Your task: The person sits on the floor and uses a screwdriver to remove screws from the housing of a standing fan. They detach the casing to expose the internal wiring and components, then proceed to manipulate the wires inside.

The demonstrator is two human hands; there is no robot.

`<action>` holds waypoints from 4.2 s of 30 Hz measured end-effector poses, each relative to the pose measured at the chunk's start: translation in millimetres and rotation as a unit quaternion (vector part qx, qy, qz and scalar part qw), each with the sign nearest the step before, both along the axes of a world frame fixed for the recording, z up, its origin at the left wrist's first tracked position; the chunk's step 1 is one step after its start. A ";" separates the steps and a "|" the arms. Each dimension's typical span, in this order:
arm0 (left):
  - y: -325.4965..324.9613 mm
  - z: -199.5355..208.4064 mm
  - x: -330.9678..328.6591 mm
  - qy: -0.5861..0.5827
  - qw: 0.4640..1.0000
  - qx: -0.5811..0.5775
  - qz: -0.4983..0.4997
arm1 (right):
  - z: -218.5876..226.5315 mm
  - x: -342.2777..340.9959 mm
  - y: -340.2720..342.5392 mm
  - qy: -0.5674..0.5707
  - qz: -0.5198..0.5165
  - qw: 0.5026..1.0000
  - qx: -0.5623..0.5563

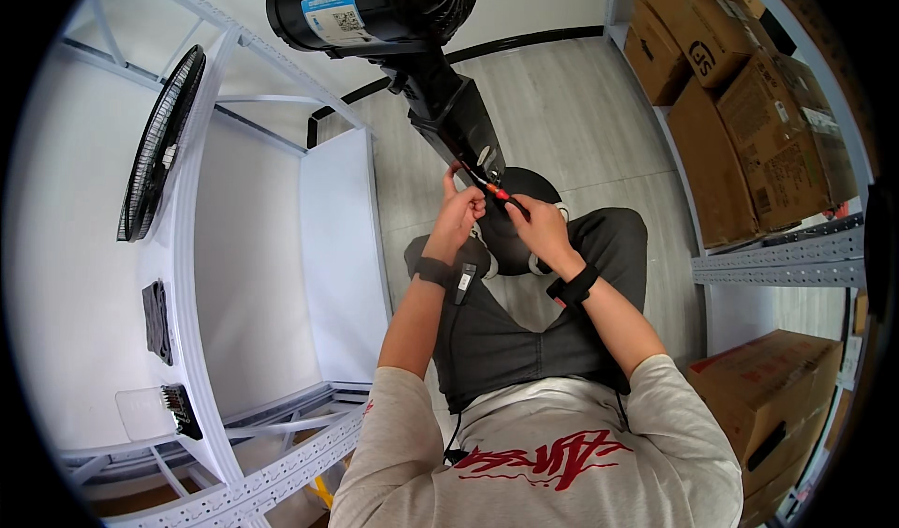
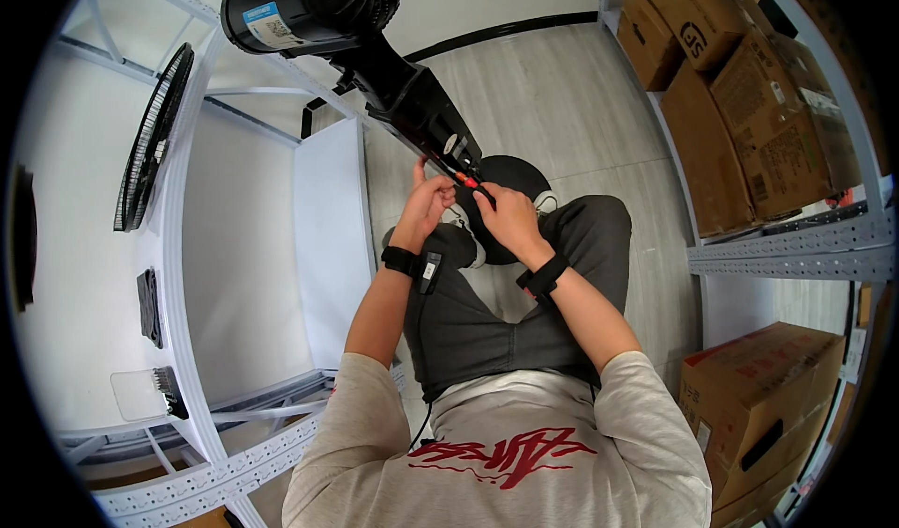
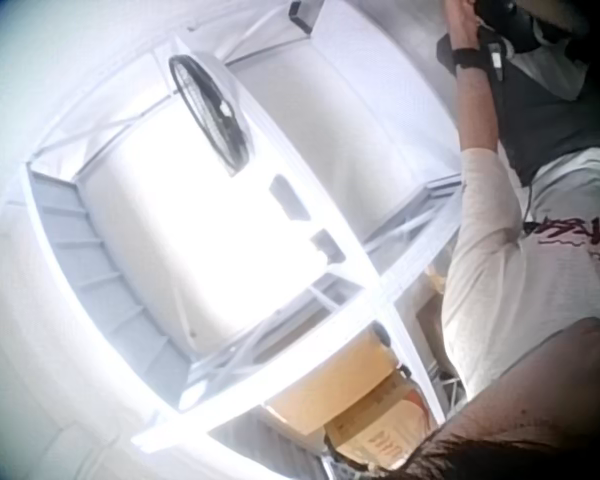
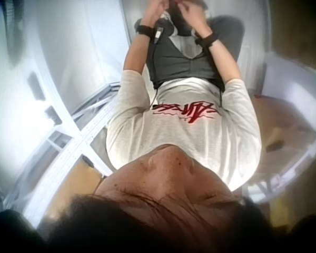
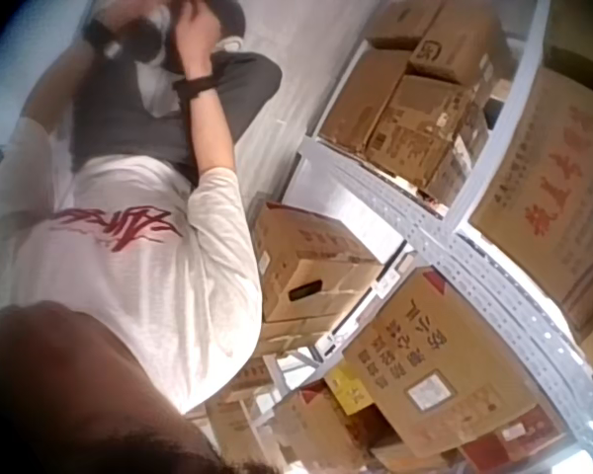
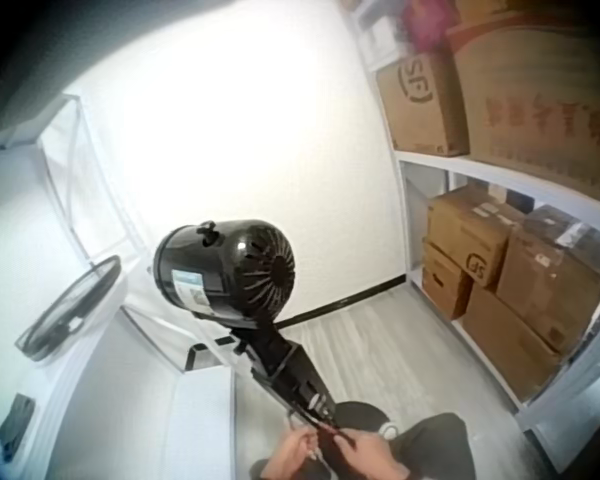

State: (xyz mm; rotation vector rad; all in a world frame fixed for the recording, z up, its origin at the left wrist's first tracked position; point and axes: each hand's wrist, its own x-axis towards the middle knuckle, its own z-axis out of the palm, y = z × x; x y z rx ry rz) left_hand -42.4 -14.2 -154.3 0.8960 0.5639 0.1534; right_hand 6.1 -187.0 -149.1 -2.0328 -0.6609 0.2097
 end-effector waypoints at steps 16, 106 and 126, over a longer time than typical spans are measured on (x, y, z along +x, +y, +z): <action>8.8 -5.6 -3.8 0.012 0.999 0.015 -0.034 | -6.5 3.6 2.0 0.111 -0.004 0.994 0.001; 19.9 7.0 17.1 0.030 0.960 0.277 0.002 | -22.3 79.5 -1.8 0.528 -0.096 0.751 0.384; 23.1 -2.3 18.4 0.021 0.953 0.303 0.002 | -18.7 75.1 -16.3 0.573 -0.056 0.784 0.232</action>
